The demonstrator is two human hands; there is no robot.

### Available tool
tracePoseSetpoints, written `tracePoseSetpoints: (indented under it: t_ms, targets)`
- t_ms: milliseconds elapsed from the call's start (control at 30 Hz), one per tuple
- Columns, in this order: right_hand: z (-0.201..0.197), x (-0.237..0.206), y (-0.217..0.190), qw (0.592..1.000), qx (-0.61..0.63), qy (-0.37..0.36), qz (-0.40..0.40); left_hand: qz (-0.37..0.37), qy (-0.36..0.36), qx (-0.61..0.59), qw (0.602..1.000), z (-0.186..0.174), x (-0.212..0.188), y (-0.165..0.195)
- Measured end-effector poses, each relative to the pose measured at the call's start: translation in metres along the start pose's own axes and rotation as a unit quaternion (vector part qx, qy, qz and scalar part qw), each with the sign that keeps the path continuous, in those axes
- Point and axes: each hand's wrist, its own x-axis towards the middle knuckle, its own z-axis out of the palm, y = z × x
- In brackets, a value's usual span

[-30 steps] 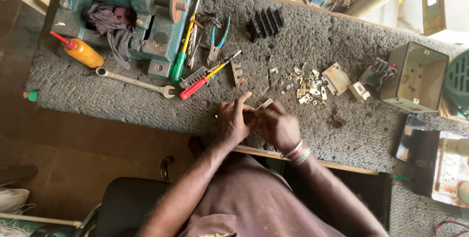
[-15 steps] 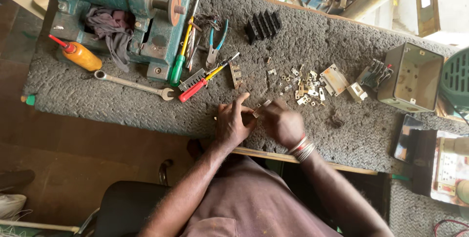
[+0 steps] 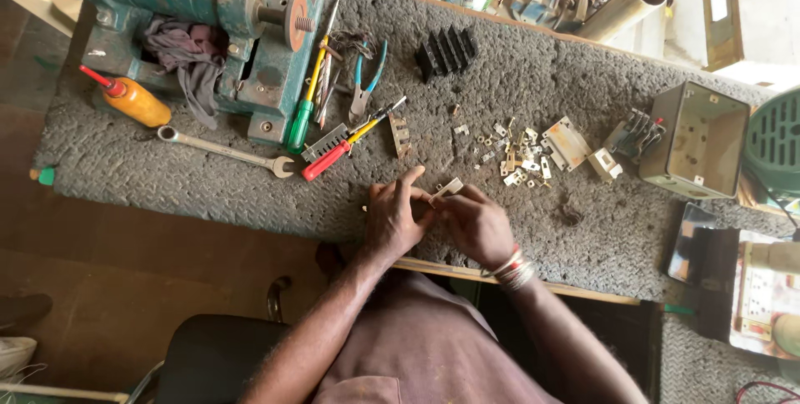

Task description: The person assembles small electrical components on a workbench. They use a sandpaper to smooth metal pieces, a screwdriver to tighten screws, and a brush to clean parts. The person handles multiple small metal pieces and electrical components, placing them on the workbench.

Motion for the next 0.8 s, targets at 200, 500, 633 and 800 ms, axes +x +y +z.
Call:
tracePoseSetpoints:
  t_ms: [200, 500, 633, 800]
  targets:
    - [-0.024, -0.035, 0.064, 0.973, -0.178, 0.105, 0.103, 0.012, 0.068, 0.017, 0.997, -0.001, -0.001, 0.002]
    - [-0.016, -0.067, 0.069, 0.935, -0.236, 0.179, 0.196, 0.039, 0.077, 0.044, 0.995, 0.001, -0.006, -0.004]
    - [-0.009, -0.069, 0.058, 0.933, -0.231, 0.189, 0.201, 0.049, 0.076, 0.050, 0.995, 0.002, -0.008, -0.006]
    - [-0.006, -0.068, 0.067, 0.932, -0.232, 0.187, 0.207, 0.046, 0.066, 0.055, 0.995, 0.006, -0.010, -0.011]
